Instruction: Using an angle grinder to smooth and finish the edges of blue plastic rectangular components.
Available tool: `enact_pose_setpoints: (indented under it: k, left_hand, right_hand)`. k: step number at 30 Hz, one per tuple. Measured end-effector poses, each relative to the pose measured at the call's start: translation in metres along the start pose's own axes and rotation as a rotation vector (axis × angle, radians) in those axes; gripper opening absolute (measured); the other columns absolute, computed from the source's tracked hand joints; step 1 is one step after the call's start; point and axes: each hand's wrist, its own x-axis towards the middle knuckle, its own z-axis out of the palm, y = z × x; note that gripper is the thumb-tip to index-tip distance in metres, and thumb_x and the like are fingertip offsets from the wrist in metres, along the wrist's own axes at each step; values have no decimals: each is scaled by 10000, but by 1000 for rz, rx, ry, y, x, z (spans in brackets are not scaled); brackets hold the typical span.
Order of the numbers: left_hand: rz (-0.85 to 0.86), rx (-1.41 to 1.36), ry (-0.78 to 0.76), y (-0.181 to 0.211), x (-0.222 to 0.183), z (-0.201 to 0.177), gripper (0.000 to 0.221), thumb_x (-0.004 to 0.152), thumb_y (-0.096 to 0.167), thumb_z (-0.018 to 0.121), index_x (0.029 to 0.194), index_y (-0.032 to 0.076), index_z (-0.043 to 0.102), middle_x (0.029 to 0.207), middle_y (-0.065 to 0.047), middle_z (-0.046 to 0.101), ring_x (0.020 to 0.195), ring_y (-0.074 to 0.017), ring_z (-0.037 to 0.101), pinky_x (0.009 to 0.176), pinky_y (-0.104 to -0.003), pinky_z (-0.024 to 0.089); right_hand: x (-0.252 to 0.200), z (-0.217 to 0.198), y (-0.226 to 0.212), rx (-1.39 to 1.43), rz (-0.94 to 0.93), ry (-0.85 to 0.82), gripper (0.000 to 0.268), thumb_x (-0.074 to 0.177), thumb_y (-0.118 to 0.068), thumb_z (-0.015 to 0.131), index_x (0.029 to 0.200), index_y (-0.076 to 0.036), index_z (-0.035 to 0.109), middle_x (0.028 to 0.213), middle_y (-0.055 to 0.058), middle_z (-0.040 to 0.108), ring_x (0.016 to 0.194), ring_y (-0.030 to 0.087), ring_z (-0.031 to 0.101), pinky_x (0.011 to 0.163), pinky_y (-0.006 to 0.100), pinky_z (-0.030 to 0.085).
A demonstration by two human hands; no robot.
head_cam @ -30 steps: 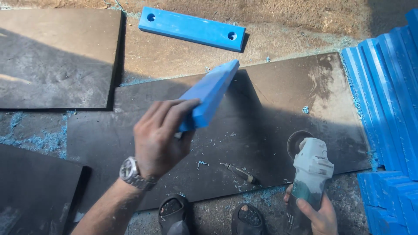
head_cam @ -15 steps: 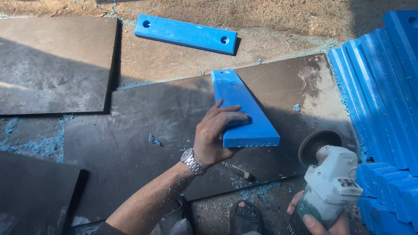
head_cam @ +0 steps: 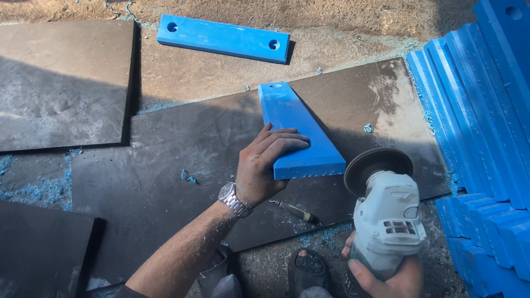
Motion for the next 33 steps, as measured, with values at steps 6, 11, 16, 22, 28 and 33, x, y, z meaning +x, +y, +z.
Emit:
enact_pose_setpoints:
  k: [6, 11, 16, 22, 28, 33]
  left_hand:
    - [1, 12, -10, -1, -1, 0, 592, 747, 137, 901, 1262, 199, 616, 1349, -1, 688, 1361, -248, 602, 1219, -638, 378]
    - [10, 10, -1, -1, 1, 4, 606, 740, 145, 907, 1266, 200, 612, 1352, -1, 684, 1355, -246, 605, 1210, -645, 384]
    - [15, 48, -13, 2, 1, 15, 623, 737, 140, 899, 1284, 222, 614, 1324, 15, 696, 1344, -236, 617, 1207, -642, 394]
    - [19, 42, -5, -2, -1, 15, 608, 759, 150, 894, 1291, 220, 606, 1336, 9, 687, 1359, -236, 605, 1220, -637, 389]
    - [-2, 47, -20, 9, 7, 15, 615, 741, 107, 876, 1289, 222, 624, 1316, 3, 703, 1364, -227, 617, 1227, -632, 391]
    - [-10, 21, -2, 8, 8, 14, 634, 714, 120, 885, 1280, 215, 615, 1319, -16, 692, 1344, -240, 608, 1208, -637, 379]
  right_hand:
    - [2, 8, -7, -20, 100, 69, 955, 590, -93, 791, 1443, 22, 378, 927, 213, 697, 883, 277, 733, 838, 497, 617]
    - [-2, 9, 3, -14, 114, 78, 931, 590, -98, 798, 1424, 27, 403, 952, 214, 704, 901, 275, 733, 865, 498, 606]
    - [-5, 17, 3, -117, 270, 35, 842, 535, -79, 854, 1311, 27, 544, 952, 210, 767, 899, 278, 785, 896, 467, 611]
    - [-4, 13, 4, 75, 103, 54, 872, 604, -77, 799, 1401, 34, 462, 983, 212, 726, 899, 277, 741, 872, 467, 595]
    - [-4, 27, 0, 43, 152, 120, 871, 586, -67, 782, 1385, 23, 449, 974, 205, 721, 891, 274, 744, 855, 479, 610]
    - [-5, 26, 7, -85, 200, -3, 825, 550, -86, 824, 1307, 49, 524, 955, 200, 736, 894, 277, 781, 868, 466, 620]
